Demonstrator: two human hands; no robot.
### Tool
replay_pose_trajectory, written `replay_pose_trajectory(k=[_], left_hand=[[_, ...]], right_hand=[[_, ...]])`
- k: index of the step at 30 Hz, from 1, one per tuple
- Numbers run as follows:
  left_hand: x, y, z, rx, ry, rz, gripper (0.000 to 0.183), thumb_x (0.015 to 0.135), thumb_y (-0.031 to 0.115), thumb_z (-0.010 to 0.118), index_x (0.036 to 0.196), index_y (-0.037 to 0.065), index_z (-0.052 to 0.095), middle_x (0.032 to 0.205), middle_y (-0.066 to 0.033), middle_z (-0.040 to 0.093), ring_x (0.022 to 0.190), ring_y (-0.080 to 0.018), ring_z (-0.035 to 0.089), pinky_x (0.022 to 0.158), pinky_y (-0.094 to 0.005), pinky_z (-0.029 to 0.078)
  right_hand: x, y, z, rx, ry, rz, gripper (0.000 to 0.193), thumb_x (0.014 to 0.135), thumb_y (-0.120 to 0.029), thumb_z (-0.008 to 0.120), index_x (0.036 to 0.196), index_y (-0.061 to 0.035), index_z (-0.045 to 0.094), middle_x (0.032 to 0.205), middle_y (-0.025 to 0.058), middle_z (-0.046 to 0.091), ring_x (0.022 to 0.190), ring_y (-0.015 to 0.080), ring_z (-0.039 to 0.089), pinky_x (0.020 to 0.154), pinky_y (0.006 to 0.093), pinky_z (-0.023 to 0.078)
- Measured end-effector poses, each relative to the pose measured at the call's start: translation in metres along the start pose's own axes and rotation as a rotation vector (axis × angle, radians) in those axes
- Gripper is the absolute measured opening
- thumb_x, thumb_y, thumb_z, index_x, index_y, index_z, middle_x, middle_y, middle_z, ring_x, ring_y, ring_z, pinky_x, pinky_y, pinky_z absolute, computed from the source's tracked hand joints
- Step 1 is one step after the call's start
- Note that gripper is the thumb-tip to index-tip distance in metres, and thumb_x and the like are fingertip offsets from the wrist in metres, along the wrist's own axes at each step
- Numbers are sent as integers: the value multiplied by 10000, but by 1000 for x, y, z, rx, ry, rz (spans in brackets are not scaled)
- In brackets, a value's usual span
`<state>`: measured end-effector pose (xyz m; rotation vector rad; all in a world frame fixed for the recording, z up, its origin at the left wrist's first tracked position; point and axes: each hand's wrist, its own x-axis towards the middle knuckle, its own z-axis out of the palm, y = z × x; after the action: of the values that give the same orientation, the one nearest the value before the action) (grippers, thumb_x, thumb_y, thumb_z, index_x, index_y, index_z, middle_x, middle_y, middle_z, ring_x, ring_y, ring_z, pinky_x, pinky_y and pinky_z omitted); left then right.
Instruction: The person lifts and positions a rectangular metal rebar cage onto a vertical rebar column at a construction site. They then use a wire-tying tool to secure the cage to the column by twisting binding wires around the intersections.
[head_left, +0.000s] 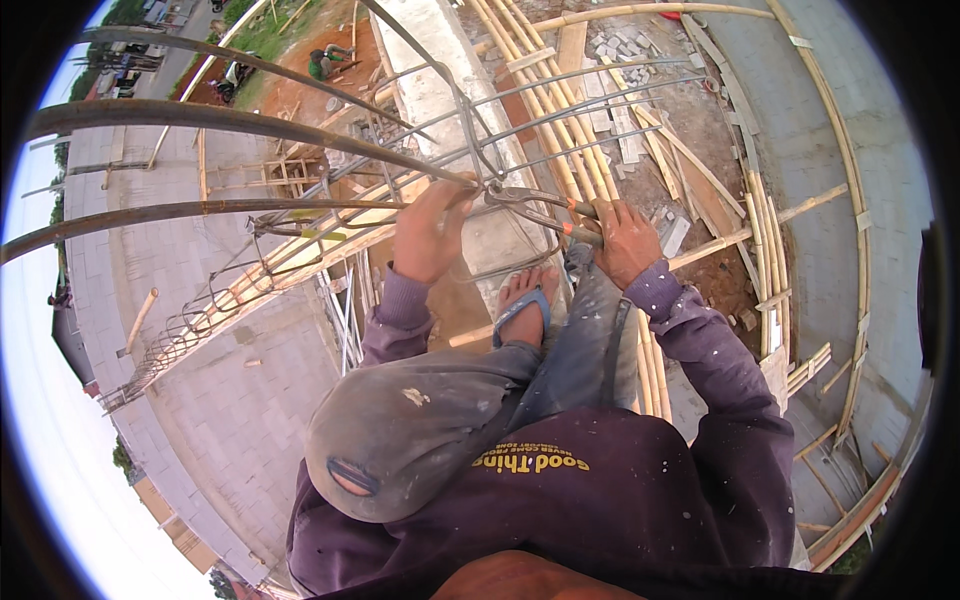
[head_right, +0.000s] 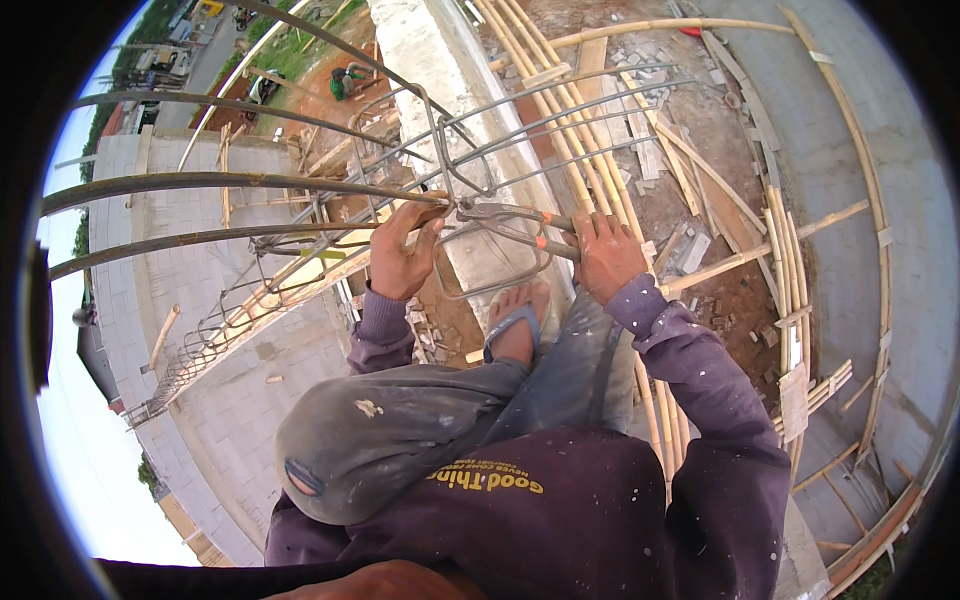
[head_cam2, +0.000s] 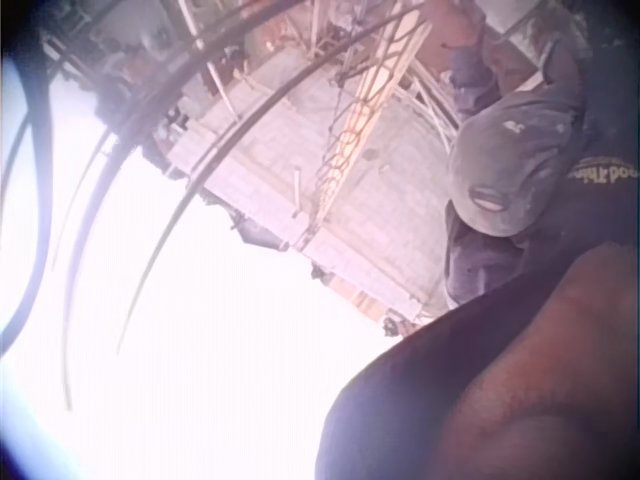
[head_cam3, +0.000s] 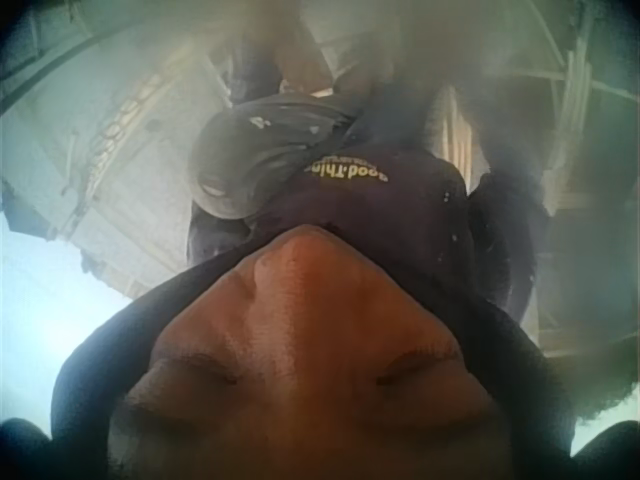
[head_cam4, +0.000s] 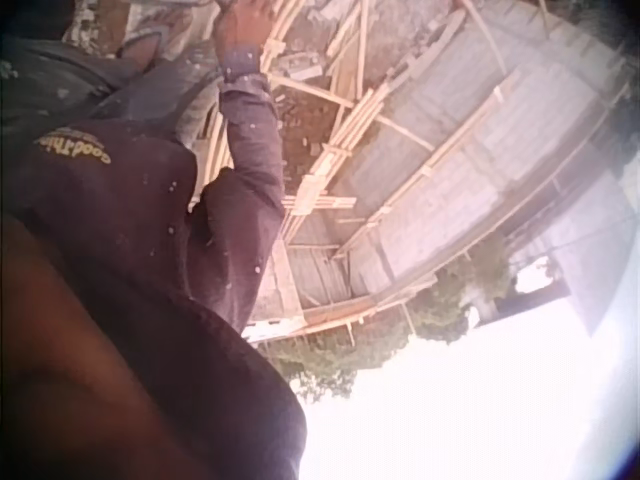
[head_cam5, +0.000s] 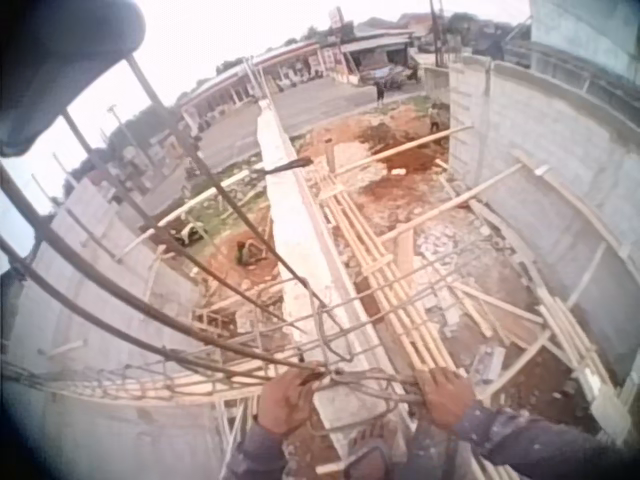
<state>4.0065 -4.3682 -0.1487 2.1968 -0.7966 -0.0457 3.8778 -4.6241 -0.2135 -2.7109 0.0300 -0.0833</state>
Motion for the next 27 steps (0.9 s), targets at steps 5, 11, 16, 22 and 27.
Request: replay_pose_trajectory(k=[5,11,16,22,27], left_hand=[[-1,-1,0,-38,-2,-21,250,854,9,638,1101,37,656,1055,-141,693,976,-308,681,817,-356,533],[3,-2,-1,-51,-5,-7,241,857,9,639,1096,35,657,1050,-139,692,969,-304,683,817,-346,530],[-1,-1,0,-58,1,-34,239,854,4,641,1090,34,659,1044,-139,691,967,-302,684,817,-344,530],[0,-2,0,-24,4,-5,245,847,3,645,1090,40,660,1046,-138,691,961,-295,685,815,-349,530],[-4,2,-2,-11,4,-29,260,846,16,648,1104,46,660,1046,-140,691,959,-308,681,813,-351,530]], right_hand=[[-2,-3,14,543,-398,112,313,891,-255,670,1085,-57,525,864,123,623,749,292,652,664,421,532],[0,-9,6,1441,-1147,407,401,902,-461,676,944,-64,632,714,51,635,651,132,632,591,307,512],[14,-5,-7,1140,-1042,469,417,883,-428,706,811,-23,639,633,92,622,594,185,644,551,329,544],[2,-17,-22,1220,-1025,350,454,788,-395,792,913,-2,604,666,99,634,588,236,658,571,382,562],[-21,-26,-31,422,-152,25,584,735,-278,764,1181,27,540,894,137,645,806,336,636,789,434,516]])
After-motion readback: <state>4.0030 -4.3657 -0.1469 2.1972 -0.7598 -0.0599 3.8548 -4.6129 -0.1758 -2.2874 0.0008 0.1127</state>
